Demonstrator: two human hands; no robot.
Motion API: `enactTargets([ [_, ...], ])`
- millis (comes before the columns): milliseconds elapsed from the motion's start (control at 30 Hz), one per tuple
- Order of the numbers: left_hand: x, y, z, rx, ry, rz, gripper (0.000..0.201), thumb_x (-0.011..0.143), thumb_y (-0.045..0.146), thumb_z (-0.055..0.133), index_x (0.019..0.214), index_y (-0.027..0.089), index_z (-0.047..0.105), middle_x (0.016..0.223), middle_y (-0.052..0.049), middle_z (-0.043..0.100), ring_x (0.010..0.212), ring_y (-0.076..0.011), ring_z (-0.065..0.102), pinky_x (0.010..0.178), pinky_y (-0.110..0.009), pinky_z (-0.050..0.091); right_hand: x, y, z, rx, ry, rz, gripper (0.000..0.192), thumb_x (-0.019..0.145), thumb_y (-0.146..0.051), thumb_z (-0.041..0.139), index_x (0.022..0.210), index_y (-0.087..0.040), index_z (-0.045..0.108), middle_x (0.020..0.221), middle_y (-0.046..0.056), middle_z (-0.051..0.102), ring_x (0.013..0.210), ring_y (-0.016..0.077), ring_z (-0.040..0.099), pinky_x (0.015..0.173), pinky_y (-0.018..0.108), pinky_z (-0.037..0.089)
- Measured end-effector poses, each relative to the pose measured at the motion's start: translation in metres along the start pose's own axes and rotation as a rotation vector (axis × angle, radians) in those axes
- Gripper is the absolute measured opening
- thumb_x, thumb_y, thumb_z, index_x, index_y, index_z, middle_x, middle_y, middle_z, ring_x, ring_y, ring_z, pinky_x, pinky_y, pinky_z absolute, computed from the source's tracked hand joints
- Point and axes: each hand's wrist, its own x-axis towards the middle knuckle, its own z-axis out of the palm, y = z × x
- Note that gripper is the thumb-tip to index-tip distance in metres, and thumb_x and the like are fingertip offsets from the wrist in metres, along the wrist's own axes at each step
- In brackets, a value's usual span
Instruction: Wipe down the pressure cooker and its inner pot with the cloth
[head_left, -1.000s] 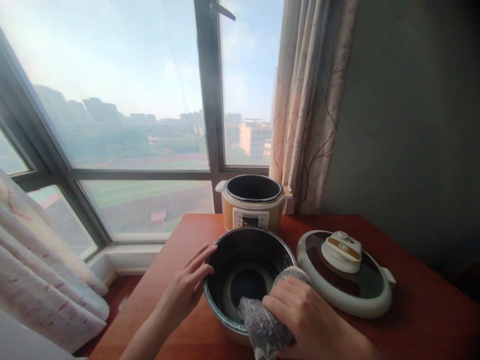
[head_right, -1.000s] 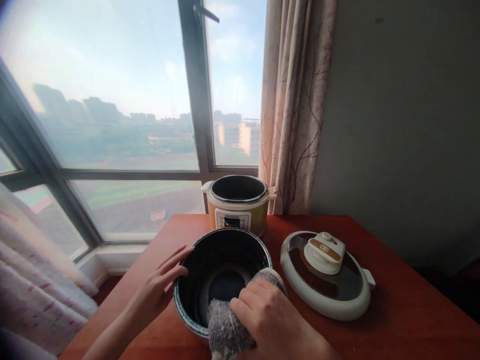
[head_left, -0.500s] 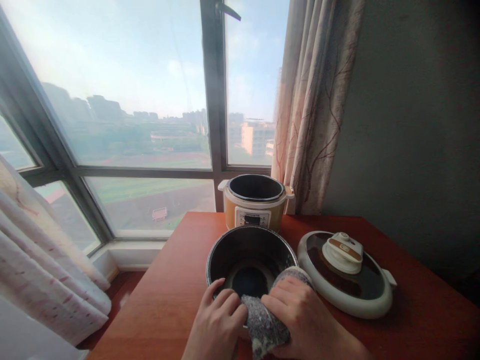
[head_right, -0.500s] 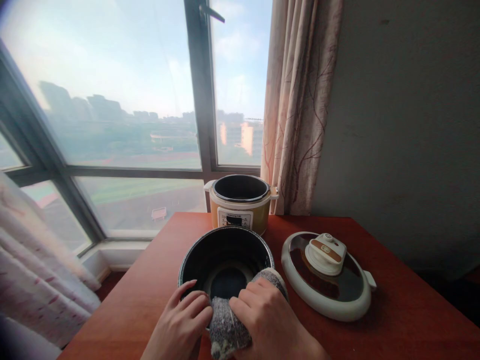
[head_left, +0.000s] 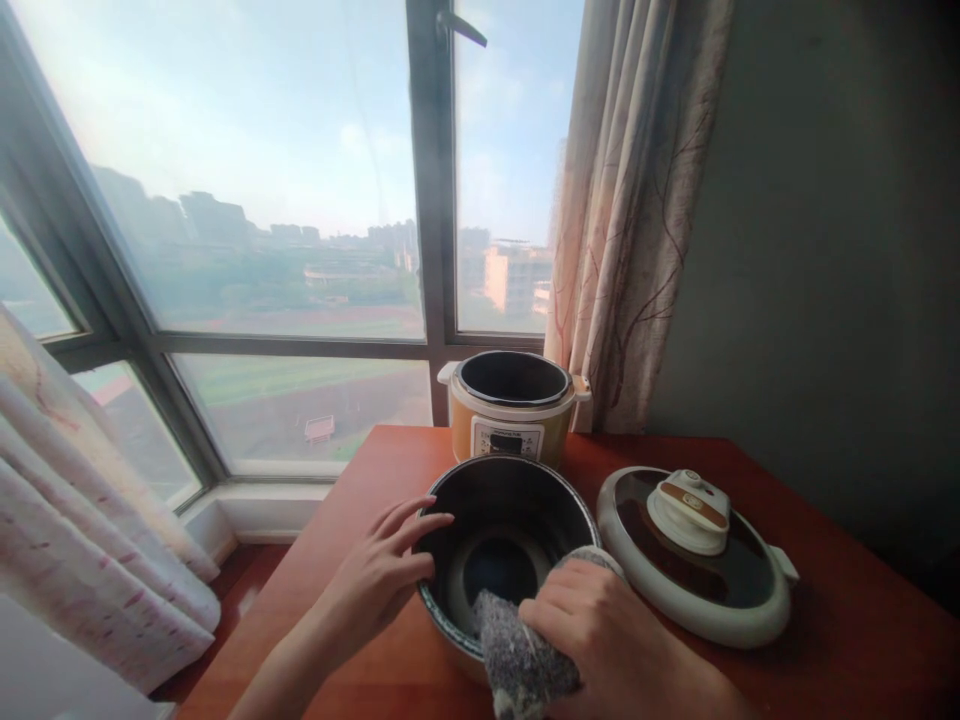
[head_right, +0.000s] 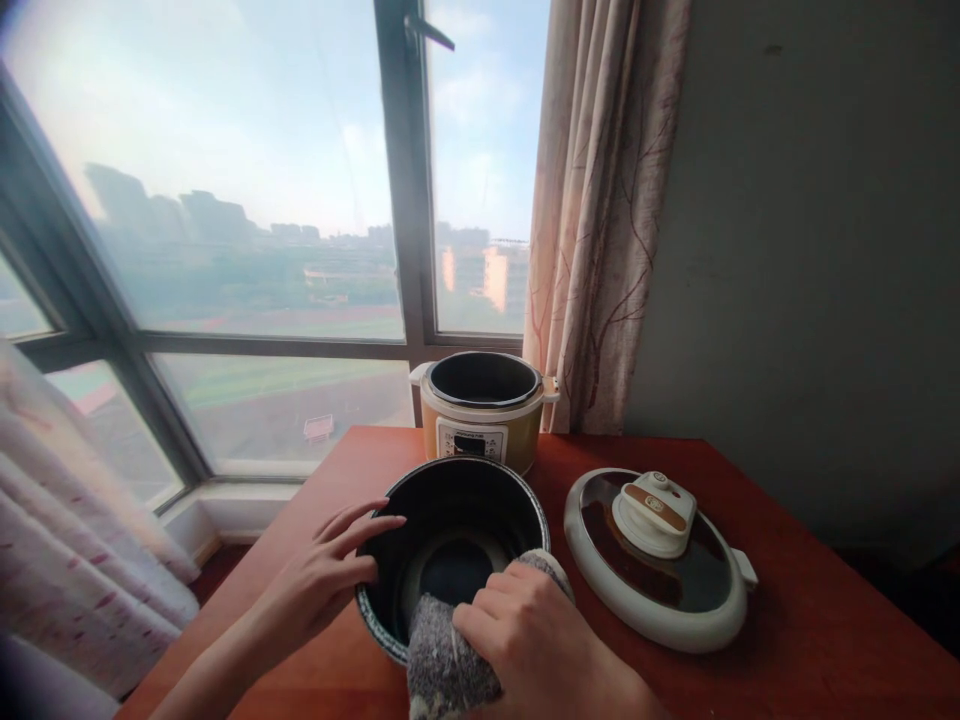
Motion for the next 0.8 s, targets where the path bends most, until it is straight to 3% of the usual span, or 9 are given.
enactTargets([
  [200, 0.012, -0.025, 0.001, -0.227, -0.038, -0.105, 0.033, 0.087, 0.003, 0.043, 0.071, 0.021, 0.066, 0.132, -0.007, 0.067, 0.133, -0.0229, 0.053, 0.103, -0.034, 0.051, 0.000, 0.004, -0.007, 0.026, -0.051, 0.006, 0.042, 0.069, -0.054, 0.081, 0.088, -0.023, 0.059, 0.087, -0.001, 0.070, 0.083, 0.0208, 0.062, 0.073, 0.032, 0.034],
  [367, 0.013, -0.022, 0.005, -0.253, 0.018, -0.140, 0.035, 0.083, -0.003, 0.040, 0.071, 0.019, 0.065, 0.132, -0.008, 0.066, 0.132, -0.0216, 0.055, 0.101, -0.034, 0.052, -0.003, -0.001, -0.002, 0.029, 0.000, 0.047, 0.043, 0.069, -0.057, 0.079, 0.089, -0.023, 0.062, 0.088, -0.001, 0.070, 0.083, 0.0219, 0.061, 0.073, 0.034, 0.034],
  [467, 0.010, -0.016, 0.004, -0.149, 0.044, -0.154, 0.034, 0.082, -0.003, 0.042, 0.075, 0.020, 0.066, 0.135, -0.008, 0.064, 0.132, -0.0218, 0.055, 0.102, -0.037, 0.051, -0.004, -0.004, 0.002, 0.034, 0.046, 0.049, 0.042, 0.069, -0.056, 0.078, 0.090, -0.023, 0.063, 0.089, 0.001, 0.070, 0.083, 0.0223, 0.061, 0.073, 0.035, 0.034],
  [600, 0.007, 0.004, -0.001, 0.015, 0.088, -0.118, 0.037, 0.083, 0.001, 0.044, 0.092, 0.024, 0.071, 0.132, -0.006, 0.067, 0.128, -0.0224, 0.056, 0.107, -0.044, 0.046, -0.002, -0.007, 0.008, 0.034, 0.077, 0.062, 0.034, 0.072, -0.049, 0.075, 0.087, -0.022, 0.061, 0.086, 0.002, 0.070, 0.081, 0.0217, 0.061, 0.075, 0.034, 0.034],
  [800, 0.004, 0.073, 0.004, -0.015, 0.218, -0.078, 0.032, 0.084, 0.006, 0.045, 0.100, 0.024, 0.067, 0.102, -0.001, 0.074, 0.108, -0.0159, 0.064, 0.124, -0.038, 0.019, -0.001, -0.014, 0.015, 0.001, 0.124, 0.100, 0.035, 0.065, -0.047, 0.078, 0.082, -0.023, 0.059, 0.082, 0.000, 0.069, 0.076, 0.0210, 0.060, 0.070, 0.034, 0.032],
])
